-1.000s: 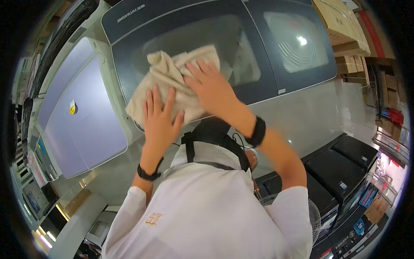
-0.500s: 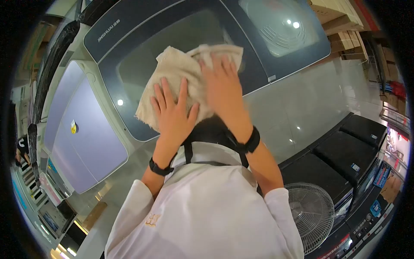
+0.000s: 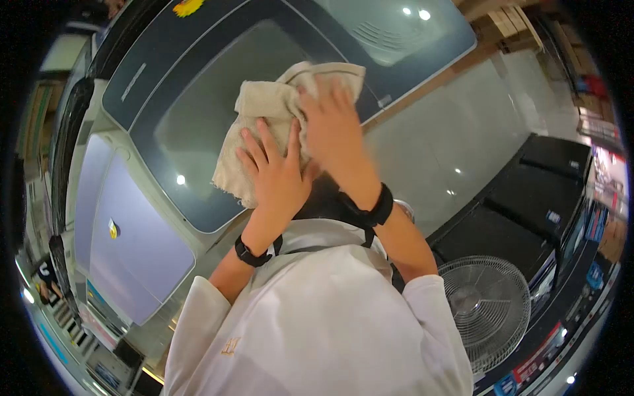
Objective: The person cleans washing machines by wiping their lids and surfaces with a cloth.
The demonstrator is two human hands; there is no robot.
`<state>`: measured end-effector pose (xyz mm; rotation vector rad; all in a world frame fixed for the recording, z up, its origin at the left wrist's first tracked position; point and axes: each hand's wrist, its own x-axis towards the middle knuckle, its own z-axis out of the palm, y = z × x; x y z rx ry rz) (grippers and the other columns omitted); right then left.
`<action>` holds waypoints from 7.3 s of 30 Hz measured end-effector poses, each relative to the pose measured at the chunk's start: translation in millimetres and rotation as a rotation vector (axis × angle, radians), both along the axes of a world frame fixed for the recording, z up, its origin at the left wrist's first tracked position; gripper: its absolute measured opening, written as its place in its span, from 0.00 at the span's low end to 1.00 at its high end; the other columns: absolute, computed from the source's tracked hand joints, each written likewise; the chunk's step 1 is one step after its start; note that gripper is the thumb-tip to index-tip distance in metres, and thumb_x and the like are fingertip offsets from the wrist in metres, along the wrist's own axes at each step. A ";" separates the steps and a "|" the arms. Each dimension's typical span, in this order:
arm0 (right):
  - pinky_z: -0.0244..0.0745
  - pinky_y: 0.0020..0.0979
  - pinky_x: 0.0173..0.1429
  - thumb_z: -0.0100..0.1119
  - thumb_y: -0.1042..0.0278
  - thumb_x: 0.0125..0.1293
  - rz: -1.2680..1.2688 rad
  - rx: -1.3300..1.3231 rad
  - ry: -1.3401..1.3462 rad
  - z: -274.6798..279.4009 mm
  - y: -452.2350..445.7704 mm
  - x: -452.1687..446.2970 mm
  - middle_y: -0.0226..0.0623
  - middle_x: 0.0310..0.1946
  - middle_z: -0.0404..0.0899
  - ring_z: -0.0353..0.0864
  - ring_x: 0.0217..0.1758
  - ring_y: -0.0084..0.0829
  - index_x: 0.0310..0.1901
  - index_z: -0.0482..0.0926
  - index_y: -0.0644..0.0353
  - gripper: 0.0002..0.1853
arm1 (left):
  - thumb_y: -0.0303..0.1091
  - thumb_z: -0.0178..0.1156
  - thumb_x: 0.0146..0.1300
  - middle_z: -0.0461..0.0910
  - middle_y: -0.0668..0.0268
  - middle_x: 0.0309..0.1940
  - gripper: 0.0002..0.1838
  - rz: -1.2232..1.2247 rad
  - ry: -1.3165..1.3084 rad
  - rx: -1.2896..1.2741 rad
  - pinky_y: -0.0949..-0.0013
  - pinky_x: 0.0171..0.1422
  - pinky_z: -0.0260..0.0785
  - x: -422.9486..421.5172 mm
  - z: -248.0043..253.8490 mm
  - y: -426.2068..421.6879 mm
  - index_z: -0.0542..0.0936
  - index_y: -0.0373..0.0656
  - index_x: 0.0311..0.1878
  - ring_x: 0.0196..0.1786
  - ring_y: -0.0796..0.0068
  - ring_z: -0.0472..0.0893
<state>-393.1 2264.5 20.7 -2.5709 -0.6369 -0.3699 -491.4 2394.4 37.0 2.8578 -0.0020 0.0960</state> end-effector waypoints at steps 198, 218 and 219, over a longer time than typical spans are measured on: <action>0.63 0.52 0.81 0.64 0.71 0.64 -2.448 -0.080 -0.051 -5.6 -1489.4 -205.2 0.43 0.72 0.77 0.73 0.76 0.48 0.61 0.84 0.54 0.22 | 0.33 0.59 0.68 0.56 0.31 0.81 0.40 -2.947 0.027 -0.040 0.43 0.89 0.48 56.7 -29.7 -1769.2 0.61 0.17 0.77 0.83 0.28 0.55; 0.80 0.54 0.44 0.57 0.63 0.74 -2.822 0.343 -0.042 -10.0 -1512.1 -225.2 0.46 0.37 0.86 0.87 0.42 0.53 0.41 0.79 0.57 0.07 | 0.45 0.63 0.71 0.59 0.37 0.82 0.44 -2.952 0.002 -0.072 0.43 0.85 0.55 60.1 -14.6 -1780.6 0.60 0.27 0.81 0.83 0.36 0.60; 0.80 0.54 0.45 0.57 0.63 0.74 -2.824 0.302 -0.051 -15.3 -1515.2 -232.3 0.46 0.37 0.87 0.87 0.42 0.53 0.41 0.79 0.56 0.07 | 0.46 0.63 0.71 0.60 0.37 0.81 0.44 -2.955 -0.045 -0.041 0.44 0.84 0.56 60.3 -7.5 -1781.7 0.60 0.26 0.80 0.83 0.37 0.61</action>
